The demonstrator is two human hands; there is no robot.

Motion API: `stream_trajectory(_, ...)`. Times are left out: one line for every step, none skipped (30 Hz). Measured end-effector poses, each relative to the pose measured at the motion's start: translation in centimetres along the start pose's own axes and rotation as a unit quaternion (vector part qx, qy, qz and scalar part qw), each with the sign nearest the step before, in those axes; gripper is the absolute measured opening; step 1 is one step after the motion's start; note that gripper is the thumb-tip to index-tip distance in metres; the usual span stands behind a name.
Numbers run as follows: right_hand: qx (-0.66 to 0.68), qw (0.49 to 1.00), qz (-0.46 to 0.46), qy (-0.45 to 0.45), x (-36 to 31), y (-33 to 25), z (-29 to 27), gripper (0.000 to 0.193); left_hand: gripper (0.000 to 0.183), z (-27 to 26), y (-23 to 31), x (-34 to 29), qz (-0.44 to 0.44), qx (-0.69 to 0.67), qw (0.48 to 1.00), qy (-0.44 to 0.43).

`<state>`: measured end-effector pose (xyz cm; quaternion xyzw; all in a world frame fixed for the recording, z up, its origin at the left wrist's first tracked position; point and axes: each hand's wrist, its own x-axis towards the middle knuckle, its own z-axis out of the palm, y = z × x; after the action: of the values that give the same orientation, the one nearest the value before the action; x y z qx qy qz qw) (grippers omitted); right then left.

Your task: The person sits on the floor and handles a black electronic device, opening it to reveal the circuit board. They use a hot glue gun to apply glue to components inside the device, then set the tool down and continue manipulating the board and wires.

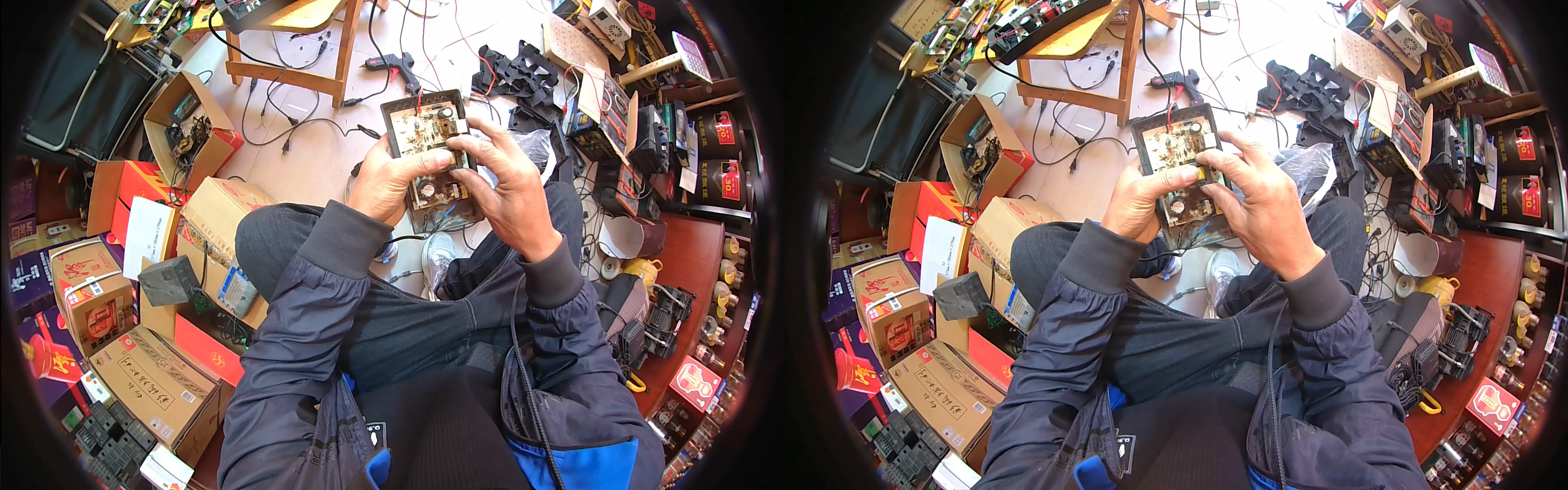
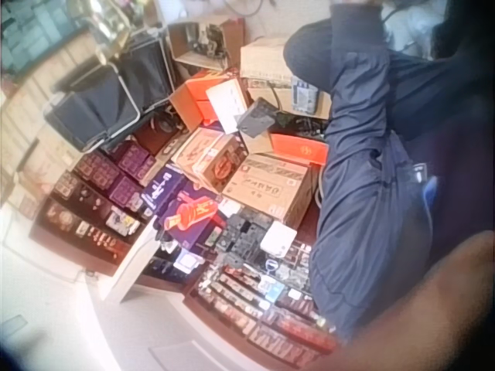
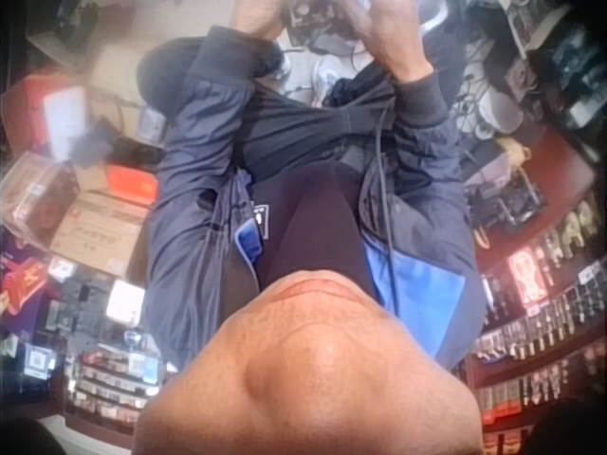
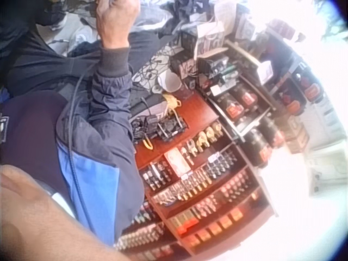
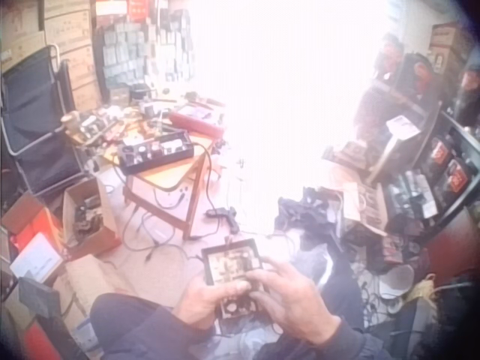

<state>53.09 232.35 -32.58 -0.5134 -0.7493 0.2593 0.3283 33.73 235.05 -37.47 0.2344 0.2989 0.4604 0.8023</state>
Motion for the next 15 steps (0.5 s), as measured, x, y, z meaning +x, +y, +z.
stream_trajectory(0.001, 1.000, 0.001, -0.001, -0.03, -0.01, -0.03, 0.040, 0.047, 0.00, 0.02, 0.00, -0.003, 0.002, 1.000, 0.000)
stream_trajectory(0.005, 1.000, 0.002, -0.001, -0.04, -0.01, -0.05, 0.040, 0.047, 0.00, 0.05, 0.01, -0.002, 0.002, 1.000, -0.003)
stream_trajectory(-0.005, 1.000, -0.012, 0.004, 0.01, 0.02, -0.03, 0.039, 0.047, 0.01, 0.07, 0.03, -0.001, -0.001, 1.000, -0.008)
stream_trajectory(-0.012, 1.000, -0.026, 0.011, 0.11, 0.06, 0.00, 0.039, 0.047, 0.01, 0.10, 0.04, -0.002, 0.001, 1.000, -0.008)
stream_trajectory(-0.020, 0.999, -0.040, 0.017, 0.17, 0.09, 0.02, 0.038, 0.047, 0.02, 0.12, 0.05, -0.002, 0.000, 1.000, -0.011)
stream_trajectory(-0.019, 0.999, -0.037, 0.015, 0.16, 0.09, -0.01, 0.038, 0.047, 0.02, 0.13, 0.06, -0.002, -0.002, 1.000, -0.015)
stream_trajectory(-0.019, 0.999, -0.033, 0.014, 0.15, 0.07, -0.04, 0.038, 0.047, 0.02, 0.14, 0.05, -0.002, 0.001, 1.000, -0.013)
stream_trajectory(-0.019, 0.999, -0.030, 0.012, 0.14, 0.05, -0.04, 0.038, 0.047, 0.02, 0.15, 0.04, -0.002, 0.002, 1.000, -0.012)
stream_trajectory(-0.021, 0.999, -0.036, 0.016, 0.17, 0.04, -0.01, 0.038, 0.047, 0.01, 0.14, 0.03, -0.002, 0.001, 1.000, -0.012)
stream_trajectory(-0.023, 0.999, -0.041, 0.020, 0.21, 0.03, 0.03, 0.038, 0.047, 0.00, 0.14, 0.05, -0.001, 0.004, 1.000, -0.013)
stream_trajectory(-0.025, 0.998, -0.047, 0.024, 0.25, 0.01, 0.05, 0.038, 0.047, -0.02, 0.13, 0.08, 0.000, 0.004, 1.000, -0.014)
stream_trajectory(-0.017, 0.999, -0.036, 0.015, 0.24, -0.04, 0.02, 0.038, 0.047, -0.05, 0.10, 0.11, 0.002, 0.005, 1.000, -0.016)
stream_trajectory(-0.008, 1.000, -0.024, 0.007, 0.21, -0.10, -0.04, 0.039, 0.046, -0.07, 0.07, 0.15, 0.007, 0.008, 1.000, -0.016)
stream_trajectory(0.003, 1.000, -0.011, 0.000, 0.19, -0.17, -0.09, 0.040, 0.046, -0.09, 0.03, 0.18, 0.013, 0.011, 1.000, -0.016)
stream_trajectory(0.001, 1.000, -0.012, -0.003, 0.20, -0.22, -0.11, 0.040, 0.046, -0.12, 0.00, 0.21, 0.016, 0.012, 1.000, -0.014)
